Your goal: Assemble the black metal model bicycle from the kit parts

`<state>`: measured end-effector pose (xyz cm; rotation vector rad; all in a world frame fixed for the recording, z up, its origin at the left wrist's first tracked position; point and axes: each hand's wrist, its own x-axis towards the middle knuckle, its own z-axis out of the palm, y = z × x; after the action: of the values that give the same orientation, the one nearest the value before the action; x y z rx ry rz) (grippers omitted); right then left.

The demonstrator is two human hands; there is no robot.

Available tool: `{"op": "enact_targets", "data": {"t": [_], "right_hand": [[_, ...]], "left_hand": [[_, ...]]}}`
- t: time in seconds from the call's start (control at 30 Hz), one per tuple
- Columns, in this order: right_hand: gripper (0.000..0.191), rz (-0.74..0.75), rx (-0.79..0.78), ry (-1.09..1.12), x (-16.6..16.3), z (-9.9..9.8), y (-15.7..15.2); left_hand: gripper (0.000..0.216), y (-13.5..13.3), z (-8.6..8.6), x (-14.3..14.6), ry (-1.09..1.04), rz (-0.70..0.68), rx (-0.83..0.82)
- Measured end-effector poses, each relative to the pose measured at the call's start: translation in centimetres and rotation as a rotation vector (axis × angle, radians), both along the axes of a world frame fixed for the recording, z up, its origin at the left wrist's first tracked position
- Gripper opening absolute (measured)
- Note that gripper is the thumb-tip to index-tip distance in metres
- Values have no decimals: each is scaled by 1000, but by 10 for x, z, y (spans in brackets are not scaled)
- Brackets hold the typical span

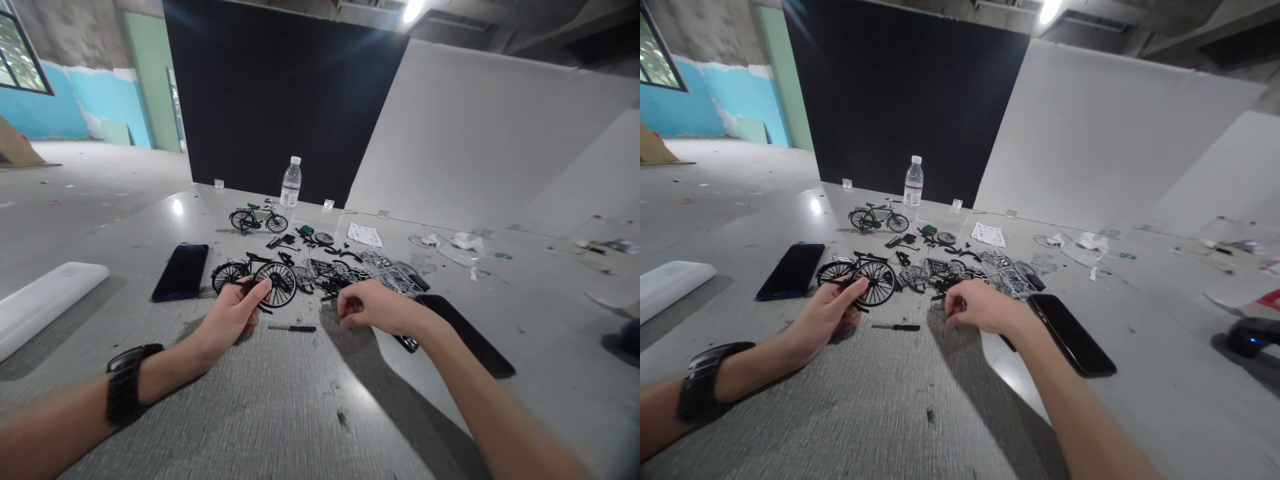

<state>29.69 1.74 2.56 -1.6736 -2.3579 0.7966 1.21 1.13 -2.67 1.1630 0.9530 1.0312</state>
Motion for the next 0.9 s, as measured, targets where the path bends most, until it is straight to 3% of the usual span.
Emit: {"op": "enact_targets", "data": {"t": [0.2, 0.43, 0.77, 0.9], "right_hand": [[13, -70, 39, -33, -8, -2, 1], [13, -58, 279, -84, -12, -13, 8], [12, -41, 345, -136, -2, -15, 14], [28, -29, 516, -146, -20, -21, 8]], "left_hand": [[58, 0, 0, -1, -22, -1, -12], [56, 3, -3, 0, -11, 26, 32], [57, 0, 1, 1, -12, 109, 67], [57, 1, 2, 1, -26, 158, 102]]}}
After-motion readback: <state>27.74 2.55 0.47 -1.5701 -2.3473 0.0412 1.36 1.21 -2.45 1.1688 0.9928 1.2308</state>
